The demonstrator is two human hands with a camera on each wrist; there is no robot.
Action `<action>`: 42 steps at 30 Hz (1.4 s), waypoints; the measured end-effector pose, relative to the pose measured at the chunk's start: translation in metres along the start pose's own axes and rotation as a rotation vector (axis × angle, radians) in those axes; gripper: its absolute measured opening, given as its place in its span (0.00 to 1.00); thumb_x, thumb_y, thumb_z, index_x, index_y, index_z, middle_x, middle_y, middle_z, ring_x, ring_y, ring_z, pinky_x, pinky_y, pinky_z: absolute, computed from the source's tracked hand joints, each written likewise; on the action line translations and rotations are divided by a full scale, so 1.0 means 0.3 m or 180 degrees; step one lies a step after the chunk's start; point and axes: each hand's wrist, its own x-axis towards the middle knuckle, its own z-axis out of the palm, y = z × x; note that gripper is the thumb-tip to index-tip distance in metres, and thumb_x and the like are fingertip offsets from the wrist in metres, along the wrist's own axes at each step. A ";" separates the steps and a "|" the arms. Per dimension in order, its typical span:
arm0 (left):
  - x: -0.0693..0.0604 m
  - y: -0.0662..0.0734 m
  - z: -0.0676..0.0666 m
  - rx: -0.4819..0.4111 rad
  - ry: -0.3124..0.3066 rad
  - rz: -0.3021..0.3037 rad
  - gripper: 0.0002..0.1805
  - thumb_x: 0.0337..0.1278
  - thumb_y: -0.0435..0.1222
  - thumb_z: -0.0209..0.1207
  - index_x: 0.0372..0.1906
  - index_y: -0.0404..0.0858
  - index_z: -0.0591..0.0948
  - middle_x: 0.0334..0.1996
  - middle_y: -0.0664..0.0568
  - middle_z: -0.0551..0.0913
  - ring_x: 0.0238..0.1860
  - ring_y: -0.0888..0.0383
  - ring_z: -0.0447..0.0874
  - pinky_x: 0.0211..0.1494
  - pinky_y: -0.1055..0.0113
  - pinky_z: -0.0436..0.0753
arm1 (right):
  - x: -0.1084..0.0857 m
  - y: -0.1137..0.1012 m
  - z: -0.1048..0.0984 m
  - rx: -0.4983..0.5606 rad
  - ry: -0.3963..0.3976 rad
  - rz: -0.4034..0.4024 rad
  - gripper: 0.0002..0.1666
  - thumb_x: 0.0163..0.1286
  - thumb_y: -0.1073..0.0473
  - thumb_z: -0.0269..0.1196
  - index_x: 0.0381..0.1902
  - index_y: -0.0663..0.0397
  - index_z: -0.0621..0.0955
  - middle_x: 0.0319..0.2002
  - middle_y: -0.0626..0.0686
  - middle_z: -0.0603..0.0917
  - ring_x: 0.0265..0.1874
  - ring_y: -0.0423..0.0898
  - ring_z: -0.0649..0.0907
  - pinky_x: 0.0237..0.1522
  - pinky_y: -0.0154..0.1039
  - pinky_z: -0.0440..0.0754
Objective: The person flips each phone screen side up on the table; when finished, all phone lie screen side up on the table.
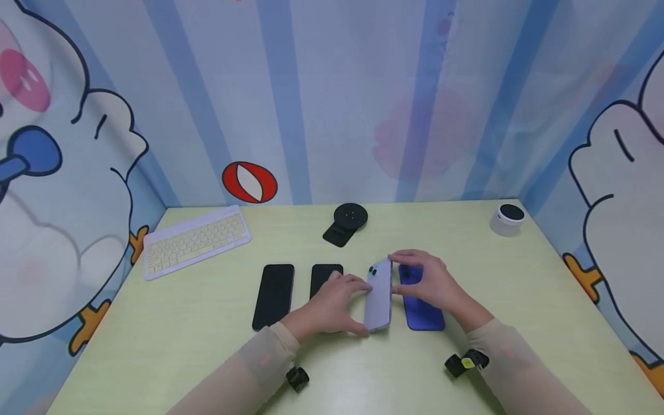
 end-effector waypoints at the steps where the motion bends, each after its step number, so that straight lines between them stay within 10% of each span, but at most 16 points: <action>1: 0.000 0.001 0.000 -0.0030 0.0018 0.0016 0.47 0.41 0.56 0.80 0.70 0.47 0.77 0.67 0.53 0.78 0.54 0.56 0.67 0.56 0.64 0.72 | 0.000 -0.002 0.000 0.0020 0.0005 -0.0017 0.40 0.57 0.56 0.80 0.68 0.48 0.80 0.68 0.58 0.79 0.71 0.63 0.73 0.69 0.67 0.69; 19: -0.023 0.009 -0.038 -0.0852 0.0151 0.0092 0.47 0.45 0.51 0.80 0.73 0.57 0.72 0.68 0.58 0.76 0.58 0.55 0.67 0.58 0.58 0.77 | -0.001 -0.041 0.028 0.0270 0.0066 -0.0310 0.42 0.56 0.54 0.80 0.69 0.50 0.79 0.71 0.56 0.77 0.73 0.62 0.71 0.70 0.69 0.67; 42: -0.040 0.001 -0.078 -0.0563 0.0201 0.0231 0.48 0.45 0.50 0.80 0.74 0.52 0.71 0.73 0.58 0.74 0.61 0.55 0.65 0.62 0.53 0.76 | 0.021 -0.073 0.066 0.0193 0.0211 -0.0511 0.41 0.54 0.53 0.82 0.66 0.46 0.82 0.68 0.55 0.80 0.70 0.59 0.75 0.69 0.66 0.70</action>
